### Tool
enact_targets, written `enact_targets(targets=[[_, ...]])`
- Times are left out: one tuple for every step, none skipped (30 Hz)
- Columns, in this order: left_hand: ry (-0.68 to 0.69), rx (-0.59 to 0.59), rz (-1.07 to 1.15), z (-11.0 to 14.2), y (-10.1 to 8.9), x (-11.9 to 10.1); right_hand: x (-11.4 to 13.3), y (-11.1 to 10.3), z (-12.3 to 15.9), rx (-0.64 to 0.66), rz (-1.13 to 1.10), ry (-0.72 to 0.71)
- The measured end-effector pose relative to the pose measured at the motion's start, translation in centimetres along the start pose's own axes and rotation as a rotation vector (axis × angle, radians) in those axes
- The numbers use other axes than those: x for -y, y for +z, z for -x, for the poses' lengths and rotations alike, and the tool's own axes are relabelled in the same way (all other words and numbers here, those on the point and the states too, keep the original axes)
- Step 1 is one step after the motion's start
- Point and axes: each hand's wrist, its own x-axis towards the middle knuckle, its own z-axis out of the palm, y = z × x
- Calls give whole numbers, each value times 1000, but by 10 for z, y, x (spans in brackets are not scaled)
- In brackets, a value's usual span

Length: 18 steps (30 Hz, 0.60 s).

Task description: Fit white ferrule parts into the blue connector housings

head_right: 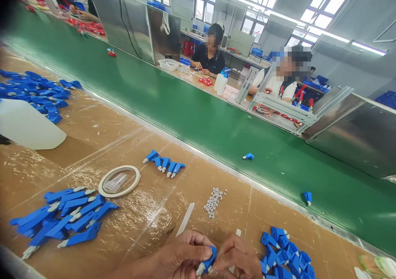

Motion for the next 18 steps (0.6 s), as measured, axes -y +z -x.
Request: enact_targets(targets=[[8, 11, -12, -1, -1, 2, 1, 1, -1, -48, -50, 66], [22, 13, -22, -2, -3, 5, 3, 3, -2, -78, -87, 127], [45, 5, -30, -2, -4, 7, 4, 5, -2, -92, -116, 174], [67, -4, -40, -3, -6, 9, 4, 6, -3, -96, -144, 202], [84, -6, -52, -3, -7, 10, 4, 8, -3, -92, -170, 222], [101, -4, -64, -3, -7, 11, 4, 9, -3, -87, -192, 237], [117, -2, -76, -2, -8, 11, 3, 9, -3, -84, -208, 252], [131, -1, -92, -1, -7, 10, 2, 10, -2, -81, -218, 265], [145, -1, -111, 0, -7, 9, 1, 10, -2, -74, -222, 275], [161, -2, -133, 2, -6, 8, 0, 10, -1, -69, -220, 283], [182, -8, -159, 3, -5, 7, -2, 10, 0, -60, -210, 283], [202, -17, -186, 5, -4, 6, -3, 11, 0, -50, -196, 277], [220, -27, -211, 6, -4, 4, -4, 11, 1, -42, -180, 270], [237, -39, -230, 8, -3, 4, -5, 12, 2, -37, -169, 260], [250, -50, -242, 9, -2, 3, -6, 12, 2, -35, -164, 252], [258, -59, -249, 10, -2, 2, -7, 13, 3, -39, -165, 245], [261, -64, -255, 10, -2, 2, -8, 13, 3, -45, -167, 242], [264, -66, -261, 10, -2, 2, -9, 13, 3, -51, -166, 241]])
